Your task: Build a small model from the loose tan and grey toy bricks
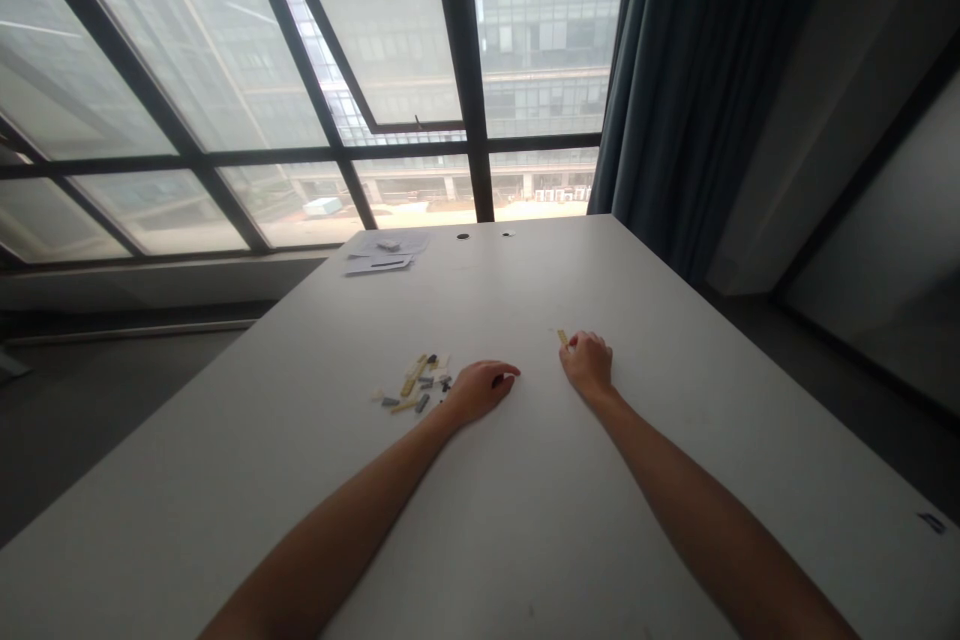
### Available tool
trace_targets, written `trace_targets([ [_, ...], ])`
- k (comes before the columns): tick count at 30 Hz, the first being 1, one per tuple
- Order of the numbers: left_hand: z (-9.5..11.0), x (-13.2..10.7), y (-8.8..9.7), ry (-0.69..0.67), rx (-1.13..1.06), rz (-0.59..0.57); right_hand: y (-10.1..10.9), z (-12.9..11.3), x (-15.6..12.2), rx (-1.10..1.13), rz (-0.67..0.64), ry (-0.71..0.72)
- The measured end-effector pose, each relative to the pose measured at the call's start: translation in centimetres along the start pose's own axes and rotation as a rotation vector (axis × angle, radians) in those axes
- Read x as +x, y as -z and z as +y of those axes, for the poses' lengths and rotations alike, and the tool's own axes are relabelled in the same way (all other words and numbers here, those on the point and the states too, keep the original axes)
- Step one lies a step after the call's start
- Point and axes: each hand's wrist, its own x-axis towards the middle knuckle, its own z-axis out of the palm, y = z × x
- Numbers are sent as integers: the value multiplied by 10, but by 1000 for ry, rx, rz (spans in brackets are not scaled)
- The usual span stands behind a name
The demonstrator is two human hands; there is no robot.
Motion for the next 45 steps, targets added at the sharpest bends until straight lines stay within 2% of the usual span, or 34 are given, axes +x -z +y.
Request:
trace_targets([
  [6,0,1,-1,4,7,2,8,-3,1,248,182,138],
  [8,-1,1,-1,3,9,3,12,-8,-3,327,182,206],
  [10,-1,1,-2,2,9,5,16,-15,-12,389,78,309],
  [12,-2,1,-1,0,9,2,17,-23,-23,390,-128,459],
  [14,-2,1,-1,-7,5,-7,18,-32,-34,317,-281,559],
  [18,-3,1,-2,-24,-7,-15,19,-43,-48,226,-441,657],
  [20,-3,1,-3,-28,-7,-6,21,-43,-48,199,-452,663],
  [25,-3,0,-3,-15,-1,2,23,-39,-41,110,-363,558],
  [37,-6,1,-7,-29,20,9,26,-38,-38,83,-431,519],
  [45,-2,0,-4,-24,10,4,26,-38,-39,105,-428,509],
])
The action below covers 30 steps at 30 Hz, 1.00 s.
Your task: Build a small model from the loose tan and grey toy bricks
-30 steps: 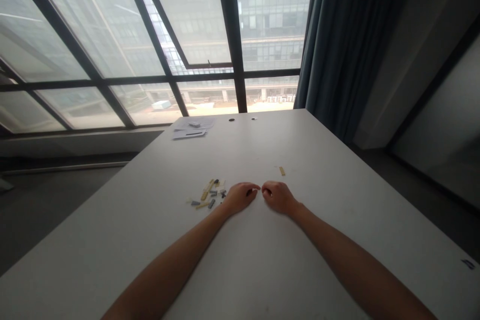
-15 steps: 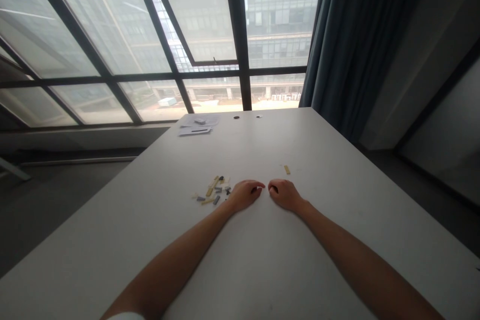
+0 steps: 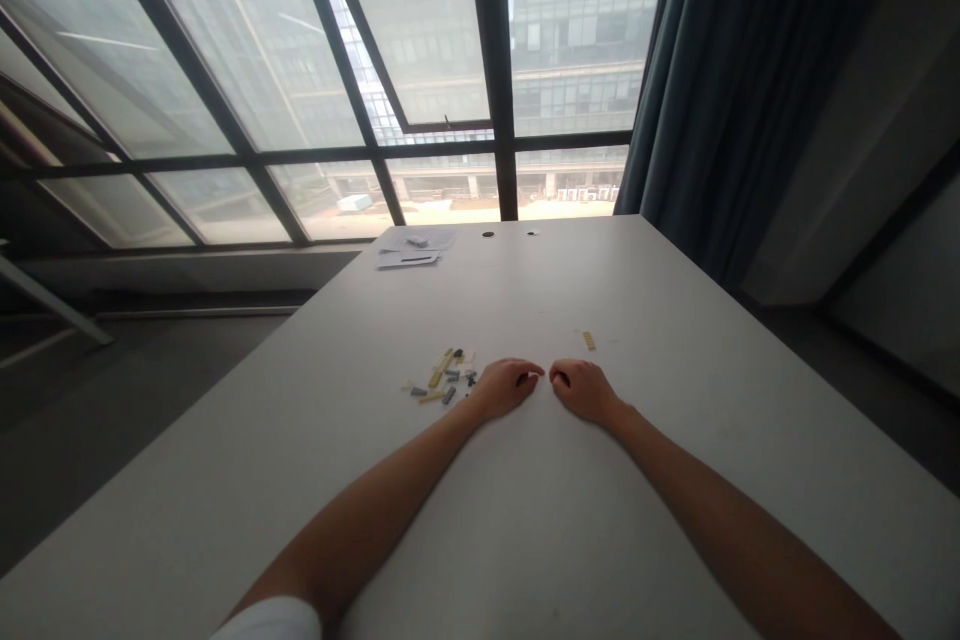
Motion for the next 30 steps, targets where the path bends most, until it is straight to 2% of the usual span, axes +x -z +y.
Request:
trace_targets([
  [8,3,1,3,69,-79,-4,-3,4,0,10,5,8],
  [11,4,3,10,103,-167,7,-4,5,0,16,0,10],
  [14,7,3,30,102,-271,62,-5,6,-1,32,10,11],
  [18,7,-5,75,100,-341,132,-8,7,-1,56,17,20],
  [21,-4,-20,105,128,-280,156,-9,8,-1,66,17,24],
  [23,-17,-36,116,163,-200,148,-9,8,-1,65,16,19],
  [26,-39,-67,119,244,-32,127,-7,7,-2,57,8,13],
  [30,-61,-104,114,323,171,92,-5,6,-3,56,8,12],
])
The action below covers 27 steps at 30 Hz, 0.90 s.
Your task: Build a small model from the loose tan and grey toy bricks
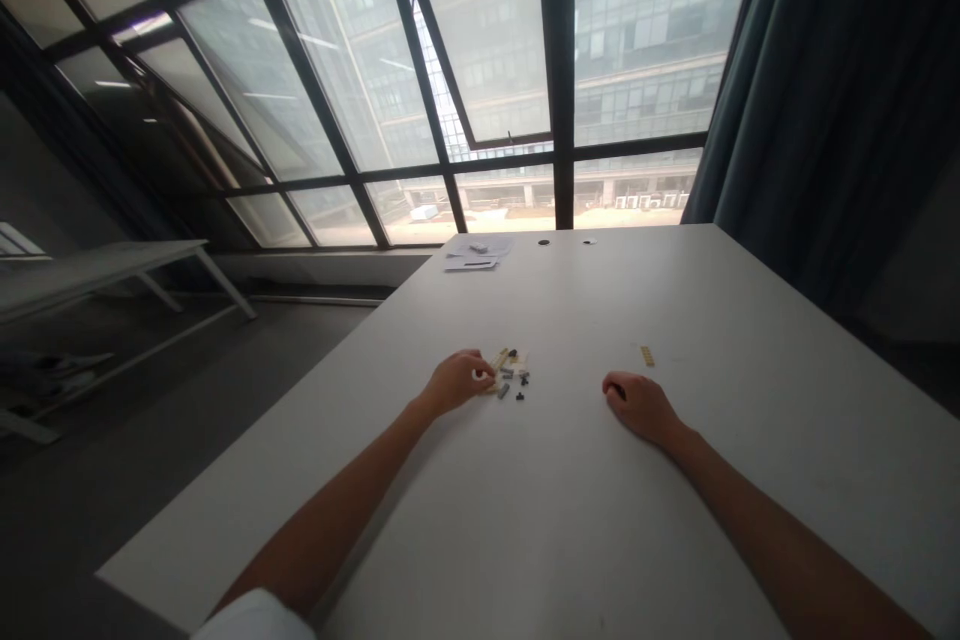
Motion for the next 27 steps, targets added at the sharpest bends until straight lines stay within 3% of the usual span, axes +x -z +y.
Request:
trace_targets([
  [5,-15,-17,-4,10,104,-23,-1,1,-1,5,18,2],
  [16,-20,-10,-12,-11,115,-66,-4,4,-1,3,15,-5],
  [27,-12,-9,-5,-42,128,-92,-3,3,-1,4,7,-9],
])
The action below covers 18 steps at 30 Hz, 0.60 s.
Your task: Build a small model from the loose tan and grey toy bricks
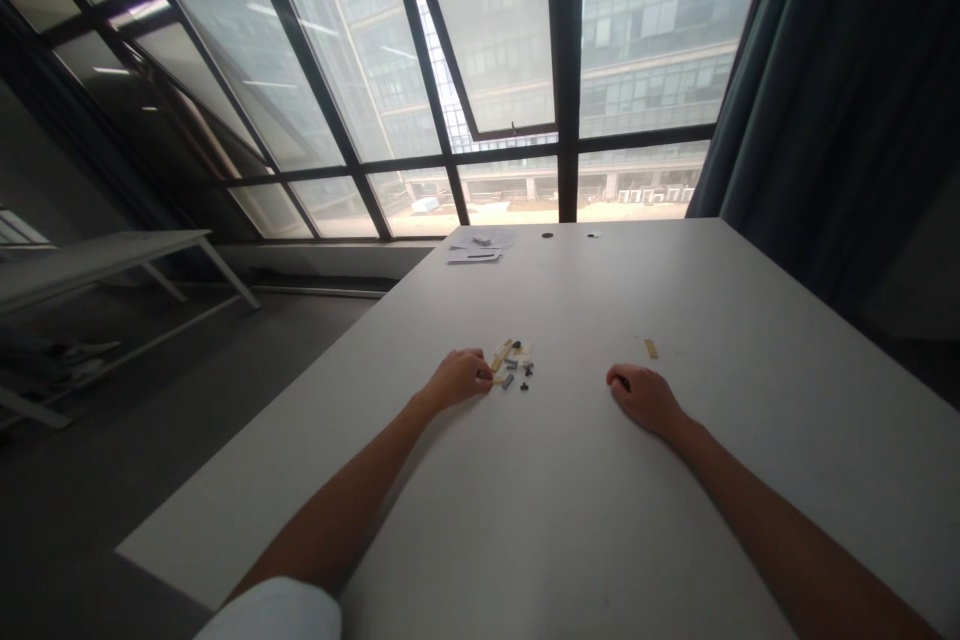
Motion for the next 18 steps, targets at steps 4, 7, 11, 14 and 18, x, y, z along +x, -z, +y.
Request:
trace_targets([
  [4,5,3,8,-27,28,70,1,-1,0,3,3,0],
  [7,18,10,11,-53,22,130,1,0,1,3,0,5],
  [11,50,30,7,-132,-4,155,1,0,1,22,12,5],
  [14,78,51,-2,-213,-23,152,1,1,2,83,40,1],
  [18,111,84,-23,-305,-36,188,2,4,5,238,120,-7],
])
